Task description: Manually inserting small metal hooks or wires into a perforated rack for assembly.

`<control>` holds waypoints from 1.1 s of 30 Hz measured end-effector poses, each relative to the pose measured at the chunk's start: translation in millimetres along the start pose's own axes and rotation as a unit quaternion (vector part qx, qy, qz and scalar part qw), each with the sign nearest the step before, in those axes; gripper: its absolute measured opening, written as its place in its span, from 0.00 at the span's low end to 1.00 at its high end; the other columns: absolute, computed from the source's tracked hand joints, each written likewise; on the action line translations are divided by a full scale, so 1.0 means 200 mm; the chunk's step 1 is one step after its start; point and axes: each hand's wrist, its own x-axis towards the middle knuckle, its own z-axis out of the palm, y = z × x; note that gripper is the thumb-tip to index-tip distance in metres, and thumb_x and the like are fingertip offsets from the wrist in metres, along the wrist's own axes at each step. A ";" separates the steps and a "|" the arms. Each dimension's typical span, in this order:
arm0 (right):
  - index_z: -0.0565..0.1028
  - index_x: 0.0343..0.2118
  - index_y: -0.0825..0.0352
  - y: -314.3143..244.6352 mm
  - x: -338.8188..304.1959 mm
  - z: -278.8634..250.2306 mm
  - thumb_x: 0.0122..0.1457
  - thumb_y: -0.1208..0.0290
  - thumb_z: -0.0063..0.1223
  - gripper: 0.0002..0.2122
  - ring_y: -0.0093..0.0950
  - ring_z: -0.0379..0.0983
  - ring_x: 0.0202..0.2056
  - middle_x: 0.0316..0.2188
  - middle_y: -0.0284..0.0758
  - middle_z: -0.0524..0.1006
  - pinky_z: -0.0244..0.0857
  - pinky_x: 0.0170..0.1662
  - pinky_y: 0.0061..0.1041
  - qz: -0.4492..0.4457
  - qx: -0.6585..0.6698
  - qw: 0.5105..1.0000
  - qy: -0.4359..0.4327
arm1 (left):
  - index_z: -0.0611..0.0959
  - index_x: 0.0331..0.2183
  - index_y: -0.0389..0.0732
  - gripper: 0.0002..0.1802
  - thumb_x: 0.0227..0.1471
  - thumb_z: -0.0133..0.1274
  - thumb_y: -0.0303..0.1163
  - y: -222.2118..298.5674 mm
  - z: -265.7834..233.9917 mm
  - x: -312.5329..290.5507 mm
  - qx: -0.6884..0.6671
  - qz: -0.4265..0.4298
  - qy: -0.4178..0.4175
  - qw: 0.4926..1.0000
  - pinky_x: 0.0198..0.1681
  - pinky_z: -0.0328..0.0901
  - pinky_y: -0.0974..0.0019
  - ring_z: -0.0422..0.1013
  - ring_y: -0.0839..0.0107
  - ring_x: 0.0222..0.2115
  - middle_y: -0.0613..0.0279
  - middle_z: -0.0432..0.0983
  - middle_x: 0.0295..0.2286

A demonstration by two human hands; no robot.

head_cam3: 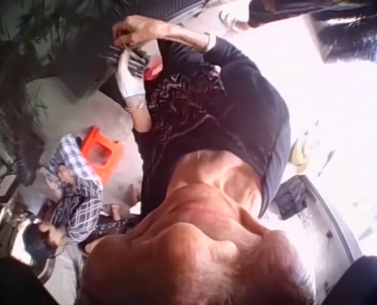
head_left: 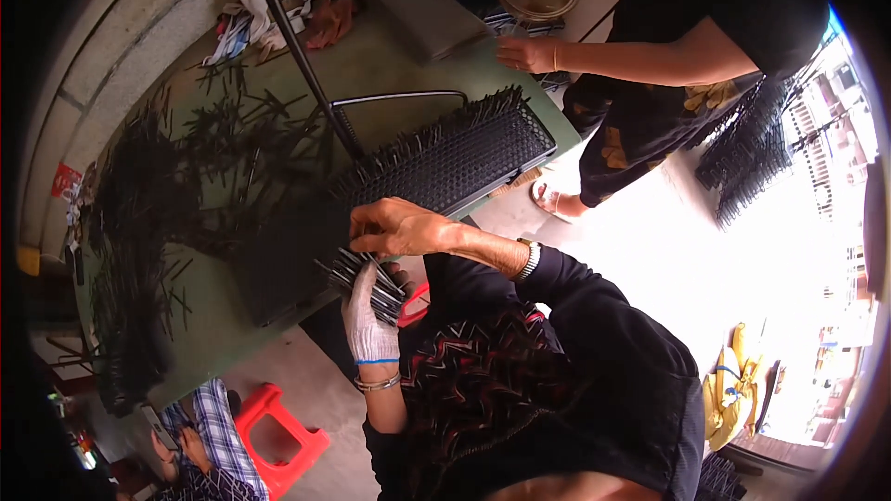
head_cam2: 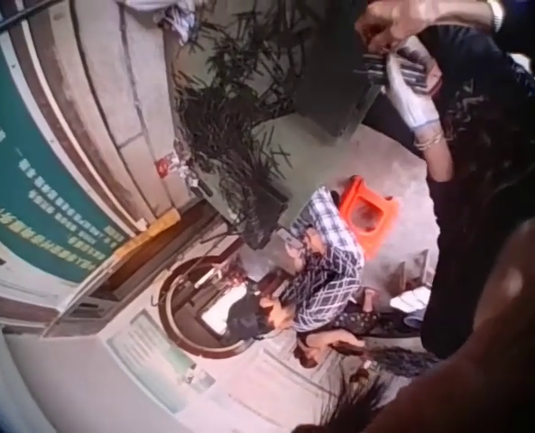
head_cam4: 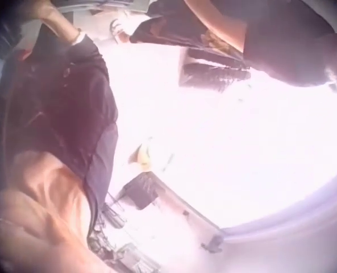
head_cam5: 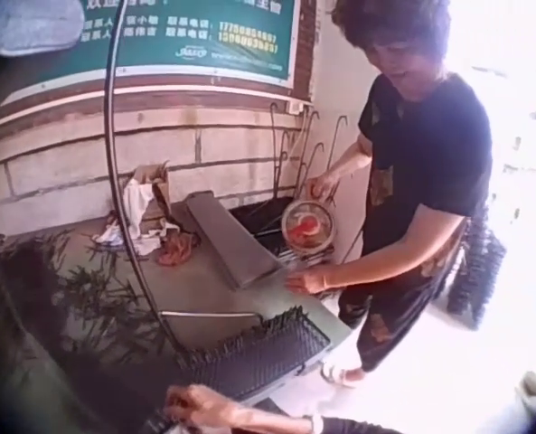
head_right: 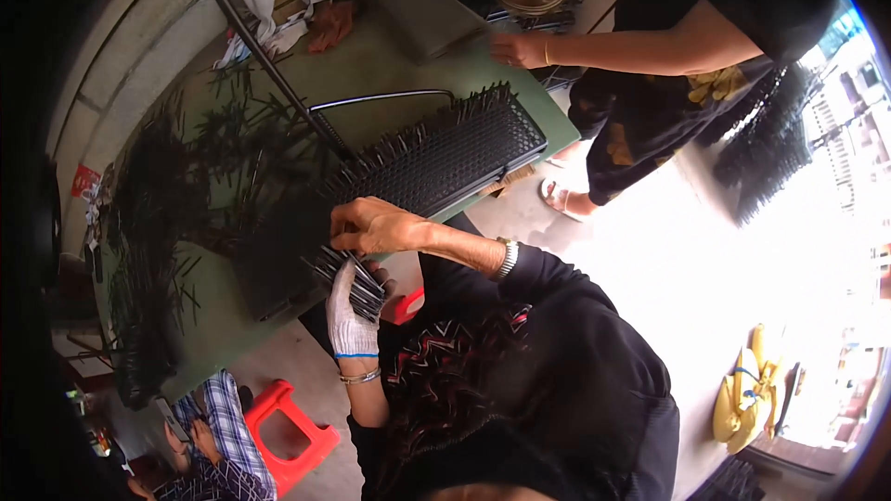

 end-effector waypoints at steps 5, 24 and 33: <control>0.75 0.35 0.72 0.00 -0.01 -0.01 0.56 0.67 0.55 0.12 0.27 0.75 0.25 0.21 0.38 0.76 0.67 0.31 0.29 0.028 0.053 0.998 0.000 | 0.77 0.42 0.36 0.13 0.57 0.53 0.33 0.05 0.10 -0.03 0.014 0.014 0.048 0.999 0.29 0.74 0.63 0.76 0.67 0.27 0.57 0.78 0.30; 0.76 0.37 0.73 0.02 -0.06 -0.09 0.57 0.71 0.54 0.10 0.26 0.76 0.21 0.22 0.40 0.77 0.69 0.30 0.29 -0.019 0.028 0.999 -0.010 | 0.76 0.43 0.34 0.15 0.57 0.52 0.32 0.00 0.12 -0.01 0.021 -0.002 0.064 0.998 0.27 0.75 0.64 0.78 0.65 0.31 0.54 0.78 0.33; 0.76 0.37 0.70 0.00 -0.04 -0.09 0.60 0.68 0.52 0.10 0.28 0.77 0.23 0.18 0.39 0.77 0.69 0.31 0.28 -0.018 -0.021 1.000 0.004 | 0.76 0.43 0.31 0.14 0.54 0.53 0.27 0.02 0.12 -0.01 0.079 0.027 0.079 0.993 0.25 0.73 0.67 0.78 0.65 0.27 0.54 0.79 0.31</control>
